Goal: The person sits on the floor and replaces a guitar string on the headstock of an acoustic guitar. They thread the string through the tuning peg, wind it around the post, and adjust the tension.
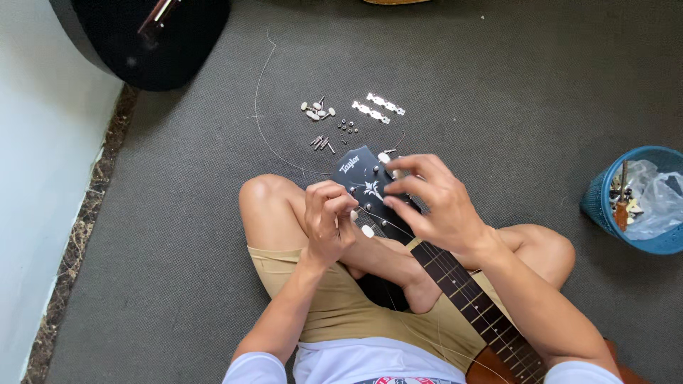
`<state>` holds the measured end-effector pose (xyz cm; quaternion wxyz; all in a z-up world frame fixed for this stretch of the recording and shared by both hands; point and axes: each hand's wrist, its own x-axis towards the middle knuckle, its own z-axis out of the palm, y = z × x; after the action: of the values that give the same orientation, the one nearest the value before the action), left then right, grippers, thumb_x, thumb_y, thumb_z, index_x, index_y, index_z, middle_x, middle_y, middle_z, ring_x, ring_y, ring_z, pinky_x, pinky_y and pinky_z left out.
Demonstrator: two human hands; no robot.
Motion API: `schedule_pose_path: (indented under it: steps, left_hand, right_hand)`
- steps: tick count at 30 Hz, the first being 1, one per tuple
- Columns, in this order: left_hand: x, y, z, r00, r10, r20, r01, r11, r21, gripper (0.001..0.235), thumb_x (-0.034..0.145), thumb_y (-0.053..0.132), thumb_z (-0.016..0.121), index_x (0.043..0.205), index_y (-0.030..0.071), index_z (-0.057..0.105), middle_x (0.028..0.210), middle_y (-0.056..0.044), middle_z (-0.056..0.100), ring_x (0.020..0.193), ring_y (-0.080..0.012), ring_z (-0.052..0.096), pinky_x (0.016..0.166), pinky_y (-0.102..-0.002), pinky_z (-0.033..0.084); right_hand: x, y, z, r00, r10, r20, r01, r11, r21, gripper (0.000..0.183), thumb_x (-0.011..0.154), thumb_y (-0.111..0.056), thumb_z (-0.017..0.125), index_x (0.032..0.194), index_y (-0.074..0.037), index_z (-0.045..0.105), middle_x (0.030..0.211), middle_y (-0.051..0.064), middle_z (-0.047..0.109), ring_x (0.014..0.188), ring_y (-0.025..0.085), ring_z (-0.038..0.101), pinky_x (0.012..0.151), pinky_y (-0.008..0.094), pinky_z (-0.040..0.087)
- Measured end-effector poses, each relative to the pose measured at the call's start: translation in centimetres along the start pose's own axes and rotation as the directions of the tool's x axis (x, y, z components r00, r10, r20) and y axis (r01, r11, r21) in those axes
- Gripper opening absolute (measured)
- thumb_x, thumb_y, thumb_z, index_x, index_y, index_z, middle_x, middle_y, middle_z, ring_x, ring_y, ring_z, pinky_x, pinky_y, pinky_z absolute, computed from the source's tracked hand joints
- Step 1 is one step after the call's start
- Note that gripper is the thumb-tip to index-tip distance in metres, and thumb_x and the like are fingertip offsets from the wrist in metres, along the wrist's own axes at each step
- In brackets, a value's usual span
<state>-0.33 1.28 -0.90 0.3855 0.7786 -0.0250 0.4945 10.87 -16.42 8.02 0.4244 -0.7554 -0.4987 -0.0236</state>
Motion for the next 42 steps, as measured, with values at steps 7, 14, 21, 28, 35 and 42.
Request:
schedule_pose_path:
  steps: [7,14,21,28,35,42]
  left_hand:
    - [0.8,0.3,0.2,0.998,-0.034,0.051,0.040,0.992,-0.124,0.013,0.096,0.000,0.057,0.090,0.008,0.065,0.082,-0.006,0.058,0.081,-0.0304,0.063,0.077,-0.042,0.055]
    - [1.3,0.5,-0.7,0.994,-0.019,0.105,0.037,0.983,-0.178,0.012,0.098,0.000,0.056,0.090,0.005,0.063,0.082,-0.008,0.056,0.084,-0.0327,0.063,0.080,-0.044,0.054]
    - [1.0,0.6,-1.4,0.991,0.008,0.136,0.018,0.982,-0.187,0.016,0.101,0.009,0.054,0.088,0.005,0.062,0.082,-0.008,0.056,0.084,-0.0330,0.061,0.082,-0.045,0.053]
    - [0.7,0.6,-2.1,0.985,0.006,0.172,0.035,0.972,-0.231,0.020,0.102,0.013,0.054,0.086,0.004,0.061,0.079,-0.010,0.055,0.078,-0.0338,0.060,0.081,-0.047,0.055]
    - [2.1,2.9,-2.0,0.992,0.021,0.124,0.028,0.925,-0.378,0.010,0.101,0.006,0.055,0.097,0.000,0.062,0.086,-0.013,0.060,0.085,-0.0336,0.068,0.090,-0.054,0.055]
    - [1.7,3.2,-2.6,0.981,-0.086,0.175,0.162,0.858,-0.487,0.003,0.096,-0.005,0.061,0.097,-0.003,0.063,0.086,-0.014,0.059,0.082,-0.0279,0.069,0.100,-0.048,0.052]
  right_hand:
    - [-1.5,-1.6,0.0,0.999,-0.037,0.035,0.036,0.999,0.036,0.013,0.088,-0.022,0.077,0.096,-0.012,0.075,0.123,0.014,0.069,0.117,0.042,0.066,0.094,0.050,0.054]
    - [-1.8,-1.1,0.8,0.997,-0.073,0.033,0.073,0.997,0.005,0.005,0.090,-0.016,0.074,0.090,-0.011,0.074,0.121,0.013,0.069,0.119,0.042,0.064,0.098,0.050,0.052]
    - [-2.0,-1.0,0.8,0.997,-0.066,0.047,0.064,0.997,0.044,0.004,0.090,-0.017,0.077,0.091,-0.013,0.077,0.119,0.013,0.069,0.120,0.042,0.063,0.102,0.051,0.050]
    - [-2.1,-1.2,0.7,0.998,-0.033,0.051,0.028,0.995,0.091,0.002,0.090,-0.016,0.077,0.092,-0.015,0.079,0.119,0.012,0.069,0.122,0.041,0.063,0.103,0.051,0.049]
    - [-1.8,-1.6,0.0,0.999,-0.011,0.044,0.001,0.977,0.215,0.003,0.090,-0.012,0.076,0.089,-0.009,0.077,0.118,0.014,0.070,0.122,0.041,0.064,0.104,0.052,0.049]
    - [-1.9,-1.9,-0.8,1.000,0.000,0.025,-0.006,0.972,0.235,0.004,0.091,-0.013,0.077,0.089,-0.010,0.077,0.120,0.013,0.070,0.125,0.039,0.064,0.108,0.051,0.045]
